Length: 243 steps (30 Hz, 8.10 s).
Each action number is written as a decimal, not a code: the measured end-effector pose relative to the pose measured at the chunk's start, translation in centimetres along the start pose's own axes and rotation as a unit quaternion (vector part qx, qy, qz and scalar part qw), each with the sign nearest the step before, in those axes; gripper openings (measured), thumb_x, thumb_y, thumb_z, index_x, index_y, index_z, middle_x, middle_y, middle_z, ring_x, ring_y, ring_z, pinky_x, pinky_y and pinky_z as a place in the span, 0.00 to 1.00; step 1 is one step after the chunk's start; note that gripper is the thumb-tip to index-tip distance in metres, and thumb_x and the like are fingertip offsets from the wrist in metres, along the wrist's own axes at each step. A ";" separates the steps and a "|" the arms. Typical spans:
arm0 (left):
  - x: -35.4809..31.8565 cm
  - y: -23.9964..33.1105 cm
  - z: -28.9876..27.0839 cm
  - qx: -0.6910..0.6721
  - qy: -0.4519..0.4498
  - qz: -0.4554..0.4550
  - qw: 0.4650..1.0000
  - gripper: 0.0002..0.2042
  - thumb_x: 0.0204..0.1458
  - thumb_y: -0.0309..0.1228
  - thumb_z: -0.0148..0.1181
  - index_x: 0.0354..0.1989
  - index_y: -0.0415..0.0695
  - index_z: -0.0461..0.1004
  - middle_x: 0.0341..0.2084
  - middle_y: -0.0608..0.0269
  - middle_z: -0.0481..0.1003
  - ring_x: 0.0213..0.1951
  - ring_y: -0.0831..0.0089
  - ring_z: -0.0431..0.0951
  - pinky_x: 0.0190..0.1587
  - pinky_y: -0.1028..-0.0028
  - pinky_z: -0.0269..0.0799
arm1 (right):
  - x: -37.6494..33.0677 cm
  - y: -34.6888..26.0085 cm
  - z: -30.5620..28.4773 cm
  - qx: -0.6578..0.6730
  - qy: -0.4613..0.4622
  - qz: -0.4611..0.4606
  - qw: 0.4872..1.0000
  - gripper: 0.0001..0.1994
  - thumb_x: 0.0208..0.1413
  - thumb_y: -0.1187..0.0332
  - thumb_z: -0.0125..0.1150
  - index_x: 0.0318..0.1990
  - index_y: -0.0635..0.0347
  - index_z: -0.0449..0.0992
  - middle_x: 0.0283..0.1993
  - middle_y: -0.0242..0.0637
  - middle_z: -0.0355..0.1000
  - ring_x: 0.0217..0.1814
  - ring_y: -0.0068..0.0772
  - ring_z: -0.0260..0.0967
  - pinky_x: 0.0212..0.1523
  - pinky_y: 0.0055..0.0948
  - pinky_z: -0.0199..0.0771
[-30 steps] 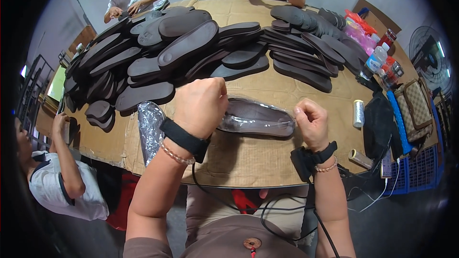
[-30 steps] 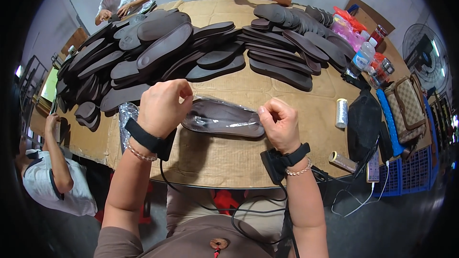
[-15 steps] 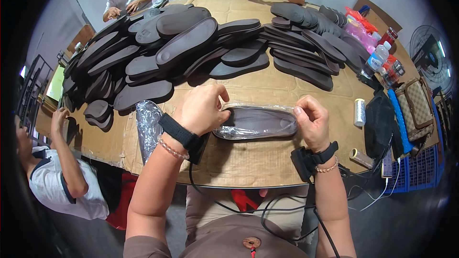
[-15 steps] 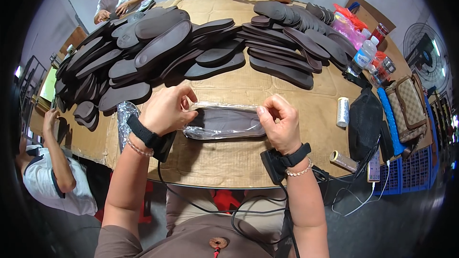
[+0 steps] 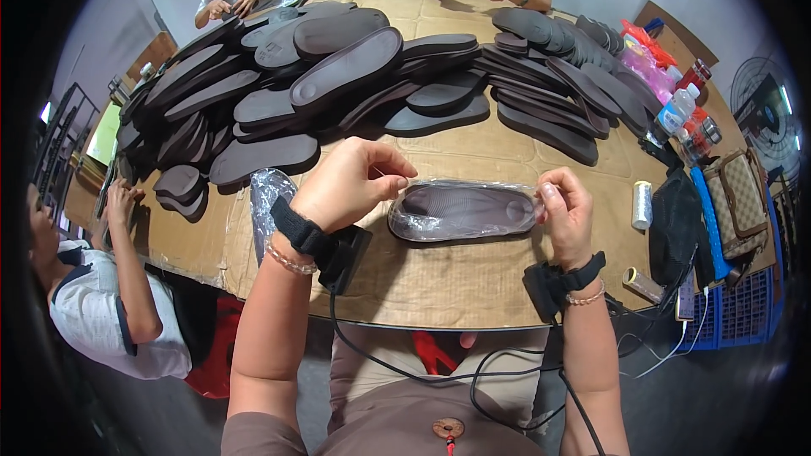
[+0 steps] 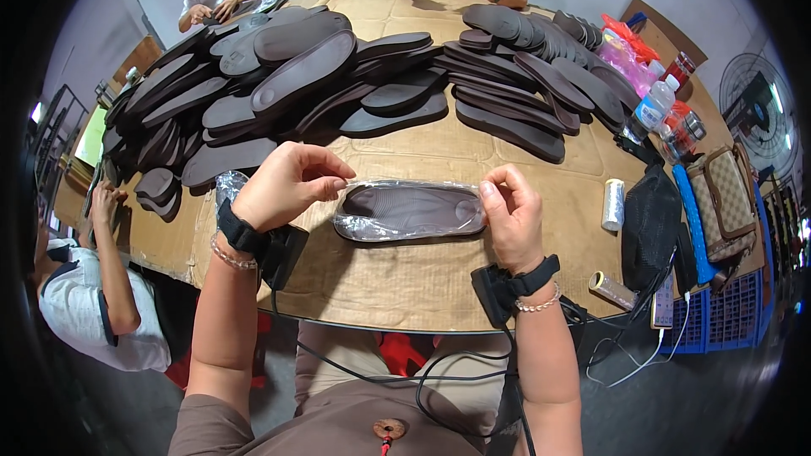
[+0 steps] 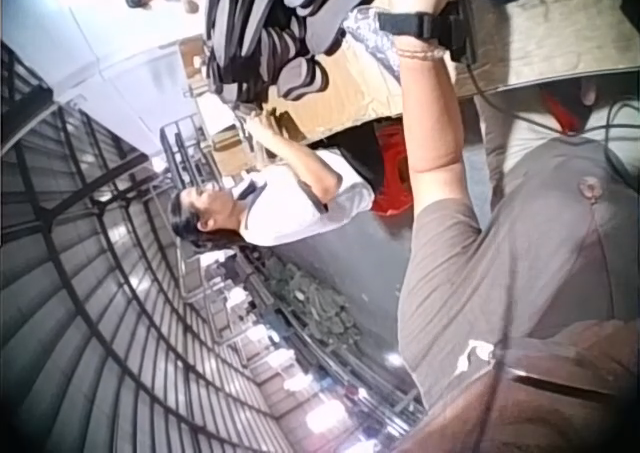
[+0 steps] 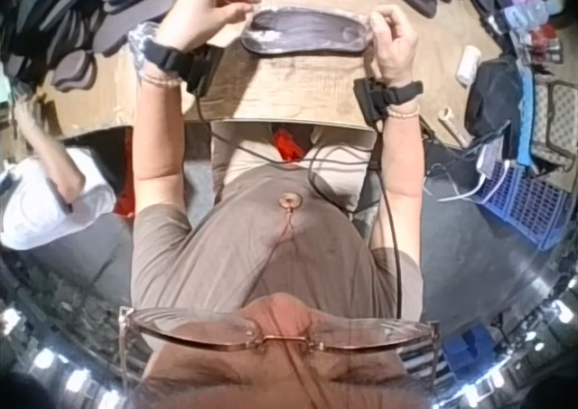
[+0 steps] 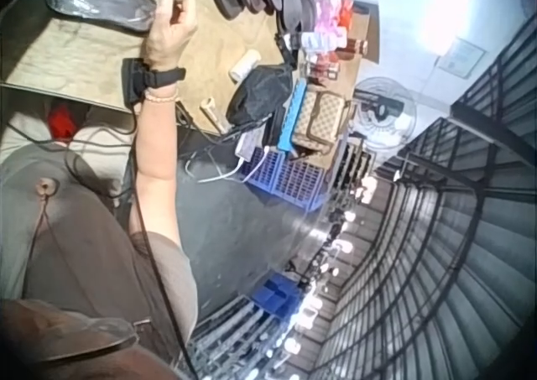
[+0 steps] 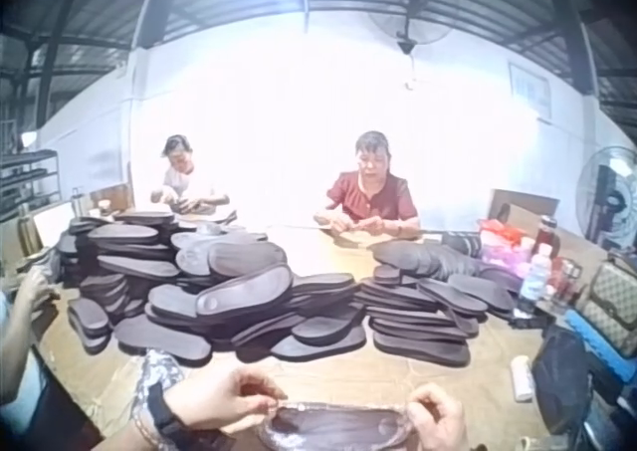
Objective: Assembling shoe soles by wrapping components in plastic and applying adhesive tape to edges.
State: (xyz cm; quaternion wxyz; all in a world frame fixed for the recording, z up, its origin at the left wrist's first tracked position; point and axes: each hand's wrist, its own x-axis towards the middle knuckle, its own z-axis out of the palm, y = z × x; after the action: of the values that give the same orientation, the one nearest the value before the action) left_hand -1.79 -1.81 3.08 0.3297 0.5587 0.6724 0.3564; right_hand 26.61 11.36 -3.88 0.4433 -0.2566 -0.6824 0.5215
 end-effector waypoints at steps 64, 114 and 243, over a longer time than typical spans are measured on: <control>-3.5 1.8 3.6 0.207 0.214 0.212 0.931 0.13 0.50 0.24 0.68 0.45 0.41 0.77 0.40 0.54 0.79 0.41 0.54 0.79 0.44 0.63 0.75 | 3.4 -0.3 0.2 -0.157 -0.052 -0.092 0.982 0.09 0.52 0.73 0.76 0.27 0.66 0.81 0.26 0.30 0.72 0.25 0.18 0.64 0.25 0.21 0.62; 2.1 -2.1 4.7 0.309 0.278 0.106 0.904 0.11 0.51 0.34 0.71 0.40 0.44 0.83 0.38 0.58 0.77 0.37 0.57 0.80 0.40 0.63 0.77 | 2.7 -1.0 1.5 -0.354 -0.039 -0.120 0.927 0.15 0.47 0.69 0.78 0.30 0.62 0.73 0.26 0.35 0.68 0.20 0.28 0.63 0.22 0.28 0.64; 3.3 -0.6 11.1 0.194 -0.010 0.285 0.939 0.22 0.49 0.27 0.65 0.56 0.40 0.75 0.53 0.54 0.74 0.50 0.52 0.74 0.53 0.60 0.71 | 3.8 -1.0 -0.4 -0.293 -0.134 -0.109 0.941 0.04 0.52 0.75 0.68 0.31 0.66 0.78 0.29 0.42 0.75 0.28 0.37 0.77 0.31 0.31 0.78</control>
State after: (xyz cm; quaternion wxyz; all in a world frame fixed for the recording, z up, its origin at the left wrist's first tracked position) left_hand 6.74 2.61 -3.41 0.1060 0.7834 0.5380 0.2925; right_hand 25.27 14.34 -1.66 0.3074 -0.2270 -0.8817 0.2768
